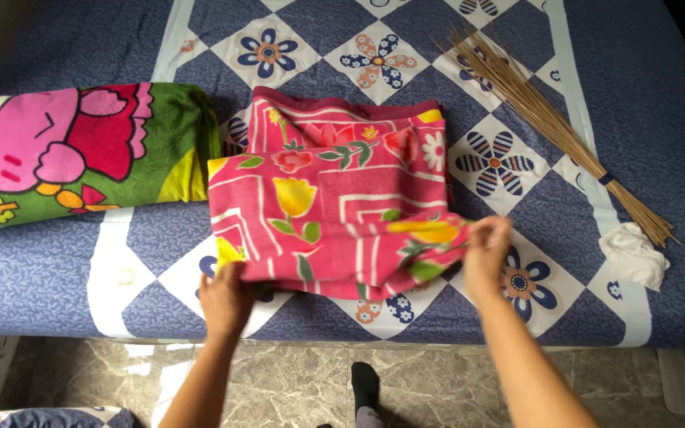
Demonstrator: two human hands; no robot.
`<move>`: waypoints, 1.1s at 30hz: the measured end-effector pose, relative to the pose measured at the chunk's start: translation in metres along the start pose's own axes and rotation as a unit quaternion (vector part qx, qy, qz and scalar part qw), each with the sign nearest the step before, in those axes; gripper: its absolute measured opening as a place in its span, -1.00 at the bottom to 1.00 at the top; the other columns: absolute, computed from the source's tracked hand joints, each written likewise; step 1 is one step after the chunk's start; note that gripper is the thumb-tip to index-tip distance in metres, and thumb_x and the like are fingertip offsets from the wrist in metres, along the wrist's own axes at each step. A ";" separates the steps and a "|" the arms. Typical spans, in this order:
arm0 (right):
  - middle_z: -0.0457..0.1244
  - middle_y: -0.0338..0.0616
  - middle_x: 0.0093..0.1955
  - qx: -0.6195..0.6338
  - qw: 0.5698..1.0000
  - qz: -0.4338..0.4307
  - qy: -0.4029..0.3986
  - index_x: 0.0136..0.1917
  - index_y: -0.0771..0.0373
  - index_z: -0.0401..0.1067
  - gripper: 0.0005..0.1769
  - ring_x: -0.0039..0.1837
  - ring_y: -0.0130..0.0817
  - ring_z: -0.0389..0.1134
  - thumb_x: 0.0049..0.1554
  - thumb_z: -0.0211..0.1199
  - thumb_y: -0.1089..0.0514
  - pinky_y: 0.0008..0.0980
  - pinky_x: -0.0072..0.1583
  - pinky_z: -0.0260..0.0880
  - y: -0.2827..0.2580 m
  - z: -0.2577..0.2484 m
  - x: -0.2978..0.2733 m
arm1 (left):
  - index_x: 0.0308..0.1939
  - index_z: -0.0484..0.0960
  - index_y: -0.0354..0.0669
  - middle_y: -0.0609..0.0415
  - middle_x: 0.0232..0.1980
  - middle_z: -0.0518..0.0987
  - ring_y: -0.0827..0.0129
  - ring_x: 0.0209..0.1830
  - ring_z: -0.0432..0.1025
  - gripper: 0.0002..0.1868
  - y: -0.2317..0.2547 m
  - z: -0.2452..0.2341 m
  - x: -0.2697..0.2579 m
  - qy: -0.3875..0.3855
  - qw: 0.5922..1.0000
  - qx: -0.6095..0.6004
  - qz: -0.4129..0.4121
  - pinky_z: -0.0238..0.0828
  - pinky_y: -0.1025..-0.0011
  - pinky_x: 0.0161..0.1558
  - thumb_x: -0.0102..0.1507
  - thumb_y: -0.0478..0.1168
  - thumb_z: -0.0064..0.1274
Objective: The person folds a pink floral blanket on a bed, then places a stuffed shark toy on a nearby chair. The person also picks up a broom and a white cloth from the bed.
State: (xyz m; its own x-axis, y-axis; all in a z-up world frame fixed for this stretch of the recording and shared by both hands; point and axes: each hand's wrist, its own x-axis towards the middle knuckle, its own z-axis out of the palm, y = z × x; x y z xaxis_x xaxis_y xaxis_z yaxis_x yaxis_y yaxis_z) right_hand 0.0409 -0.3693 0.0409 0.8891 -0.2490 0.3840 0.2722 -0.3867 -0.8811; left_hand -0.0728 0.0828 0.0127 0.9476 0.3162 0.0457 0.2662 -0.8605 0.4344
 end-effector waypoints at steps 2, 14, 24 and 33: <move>0.19 -0.25 0.05 0.046 0.996 0.077 0.008 0.13 0.25 0.25 -0.92 0.07 -0.51 0.23 0.35 0.07 0.29 -0.48 0.15 0.27 -0.026 -0.017 0.022 | -0.10 0.61 -0.03 0.00 -0.12 0.65 0.08 -0.08 0.55 -0.66 0.005 -0.027 0.015 0.040 0.999 0.019 0.008 0.34 0.08 0.15 0.09 -0.08 0.27; 0.22 0.19 0.16 -0.291 0.931 -0.208 -0.074 0.23 0.34 0.30 -0.33 0.22 0.11 0.28 -0.16 0.41 0.43 -0.13 0.27 0.33 -0.119 -0.019 0.055 | 0.03 0.56 -0.26 -0.21 -0.13 0.65 -0.01 -0.11 0.60 -0.77 0.007 -0.090 0.054 0.116 0.950 -0.285 -0.052 0.48 0.14 -0.02 0.32 -0.34 -0.10; 0.34 -0.02 0.05 -0.166 0.970 -0.168 -0.060 0.00 0.27 0.47 -0.79 0.14 -0.10 0.38 0.22 0.09 0.48 -0.23 0.20 0.36 -0.178 0.009 0.098 | 0.03 0.62 -0.02 -0.17 0.16 0.53 -0.03 0.21 0.42 -0.26 0.095 -0.101 0.023 -0.213 0.946 0.184 0.161 0.40 0.04 0.20 0.02 0.41 0.27; 0.20 -0.12 0.27 0.186 0.913 -0.222 -0.286 0.21 0.24 0.35 -0.67 0.34 -0.33 0.30 0.18 0.16 0.41 -0.36 0.35 0.37 -0.287 0.109 0.090 | 0.19 0.58 -0.13 -0.19 0.04 0.69 0.03 0.05 0.58 -0.50 0.248 -0.137 0.091 0.024 0.933 -0.359 0.022 0.49 0.11 0.04 0.24 0.02 0.01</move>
State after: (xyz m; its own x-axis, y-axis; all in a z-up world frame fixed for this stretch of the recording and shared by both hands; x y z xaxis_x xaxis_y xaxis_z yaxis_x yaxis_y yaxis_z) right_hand 0.0827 -0.1836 0.2977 0.6781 0.4044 0.6138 0.6648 0.0188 -0.7468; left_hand 0.0546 -0.0467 0.2479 0.9412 0.3193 0.1102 0.0239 -0.3884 0.9212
